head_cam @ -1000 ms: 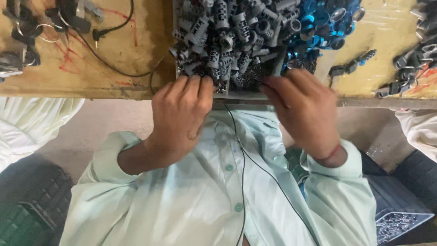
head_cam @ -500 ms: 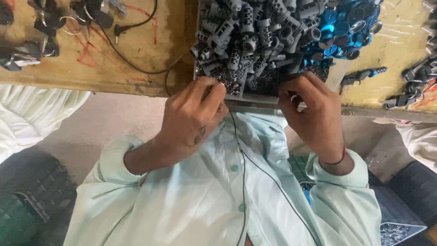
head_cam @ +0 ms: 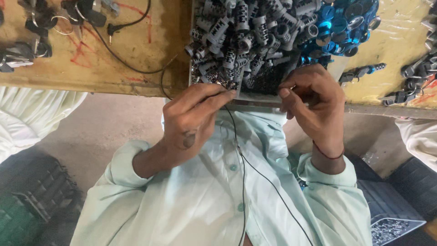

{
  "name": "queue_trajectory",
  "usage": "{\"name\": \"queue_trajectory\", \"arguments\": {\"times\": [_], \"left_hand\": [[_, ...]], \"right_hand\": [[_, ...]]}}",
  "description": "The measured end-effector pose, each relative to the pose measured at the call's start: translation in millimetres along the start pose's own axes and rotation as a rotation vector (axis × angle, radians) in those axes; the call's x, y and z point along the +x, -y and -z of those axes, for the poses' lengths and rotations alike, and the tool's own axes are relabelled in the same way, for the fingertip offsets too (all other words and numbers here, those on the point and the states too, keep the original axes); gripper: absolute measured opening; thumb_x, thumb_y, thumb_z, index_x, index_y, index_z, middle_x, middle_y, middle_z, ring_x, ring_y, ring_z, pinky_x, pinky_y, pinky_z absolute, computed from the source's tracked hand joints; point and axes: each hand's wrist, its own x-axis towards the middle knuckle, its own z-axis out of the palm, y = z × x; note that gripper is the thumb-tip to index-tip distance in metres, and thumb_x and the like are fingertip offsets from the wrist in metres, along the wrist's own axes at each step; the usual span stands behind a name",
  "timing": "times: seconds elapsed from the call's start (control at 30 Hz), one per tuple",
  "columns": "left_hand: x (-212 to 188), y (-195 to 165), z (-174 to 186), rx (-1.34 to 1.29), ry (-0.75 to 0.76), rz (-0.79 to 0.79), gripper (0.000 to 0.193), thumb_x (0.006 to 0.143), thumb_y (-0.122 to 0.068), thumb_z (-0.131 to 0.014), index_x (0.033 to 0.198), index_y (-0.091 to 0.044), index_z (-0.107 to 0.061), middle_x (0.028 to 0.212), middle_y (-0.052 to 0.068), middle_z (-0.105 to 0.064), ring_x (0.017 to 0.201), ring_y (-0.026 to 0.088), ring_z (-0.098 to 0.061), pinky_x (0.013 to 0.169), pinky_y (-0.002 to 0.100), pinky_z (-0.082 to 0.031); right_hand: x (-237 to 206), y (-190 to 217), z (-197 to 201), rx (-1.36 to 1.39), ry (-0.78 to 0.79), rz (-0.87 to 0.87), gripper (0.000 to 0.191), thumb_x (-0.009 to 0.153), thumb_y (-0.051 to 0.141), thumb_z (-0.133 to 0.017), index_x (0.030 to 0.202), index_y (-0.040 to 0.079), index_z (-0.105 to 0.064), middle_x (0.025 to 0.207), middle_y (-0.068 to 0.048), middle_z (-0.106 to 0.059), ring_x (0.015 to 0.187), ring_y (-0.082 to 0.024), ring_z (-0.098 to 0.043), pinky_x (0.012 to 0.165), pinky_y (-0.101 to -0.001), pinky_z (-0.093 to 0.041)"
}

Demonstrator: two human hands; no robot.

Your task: The person sits at a workbench assembling small components. They repeatedly pick a gray cylindrical body and a blue cap from a divided tray, press the cap onto the body by hand to join the parts, and set the assembled unit aside, continuing the same cycle throughout the clip.

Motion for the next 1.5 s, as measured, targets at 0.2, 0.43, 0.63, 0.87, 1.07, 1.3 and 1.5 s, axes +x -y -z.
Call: {"name": "queue_trajectory", "arguments": {"times": [0.2, 0.43, 0.63, 0.87, 1.07, 1.3, 1.5], "left_hand": [[7, -8, -23, -0.415, 0.084, 0.138, 0.021, 0.098, 0.007, -0.072, 0.114, -0.005, -0.067, 0.107, 0.006, -0.071, 0.090, 0.016, -0.074, 0.080, 0.027, -0.061], [18, -11, -48, -0.411, 0.017, -0.014, 0.030, 0.092, 0.006, -0.076, 0.118, -0.007, -0.071, 0.108, 0.007, -0.072, 0.091, 0.016, -0.073, 0.080, 0.026, -0.060], [20, -13, -48, -0.516, 0.033, 0.065, 0.031, 0.095, 0.005, -0.076, 0.123, -0.007, -0.069, 0.111, 0.004, -0.074, 0.096, 0.014, -0.076, 0.083, 0.025, -0.063], [28, -4, -43, -0.475, 0.099, -0.120, 0.031, 0.095, 0.006, -0.076, 0.122, -0.008, -0.071, 0.110, 0.005, -0.074, 0.091, 0.015, -0.074, 0.078, 0.026, -0.060], [30, 2, -39, -0.604, 0.199, -0.139, 0.033, 0.100, 0.007, -0.074, 0.127, -0.012, -0.071, 0.114, 0.003, -0.071, 0.094, 0.015, -0.075, 0.079, 0.025, -0.063], [32, -17, -33, -0.344, 0.135, -0.092, 0.029, 0.099, 0.001, -0.076, 0.124, -0.006, -0.065, 0.114, 0.007, -0.071, 0.099, 0.021, -0.074, 0.082, 0.029, -0.061], [35, -11, -23, -0.503, 0.371, 0.056, 0.016, 0.093, 0.000, -0.075, 0.108, -0.004, -0.068, 0.093, 0.005, -0.068, 0.079, 0.016, -0.069, 0.072, 0.029, -0.056]], "right_hand": [[-4, -12, -2, 0.172, 0.054, 0.007, 0.004, 0.108, -0.003, -0.061, 0.112, -0.003, -0.060, 0.116, -0.010, -0.057, 0.080, -0.012, -0.066, 0.062, -0.0224, -0.053], [-15, -12, 3, 0.391, 0.140, -0.074, 0.009, 0.107, 0.006, -0.062, 0.110, -0.001, -0.058, 0.120, -0.010, -0.055, 0.083, -0.012, -0.060, 0.065, -0.0232, -0.051], [-16, -23, -1, 0.529, 0.150, -0.045, 0.017, 0.111, 0.016, -0.062, 0.112, 0.000, -0.059, 0.109, -0.010, -0.053, 0.080, -0.011, -0.060, 0.061, -0.0227, -0.050], [-17, -27, -2, 0.558, 0.178, -0.083, 0.018, 0.108, 0.019, -0.063, 0.110, 0.002, -0.056, 0.109, -0.009, -0.053, 0.077, -0.011, -0.059, 0.063, -0.0241, -0.051], [-24, -26, -2, 0.547, 0.164, -0.052, 0.015, 0.109, 0.016, -0.062, 0.112, 0.002, -0.058, 0.108, -0.008, -0.054, 0.083, -0.011, -0.059, 0.068, -0.0256, -0.052], [-23, -6, -7, -0.386, -0.052, 0.418, 0.013, 0.103, 0.004, -0.069, 0.112, 0.001, -0.059, 0.107, -0.008, -0.061, 0.088, -0.017, -0.063, 0.073, -0.0305, -0.053], [-7, 22, -8, 0.647, 0.117, -0.386, 0.024, 0.088, 0.003, -0.075, 0.106, 0.011, -0.061, 0.091, -0.006, -0.062, 0.069, -0.013, -0.062, 0.055, -0.0271, -0.053]]}}
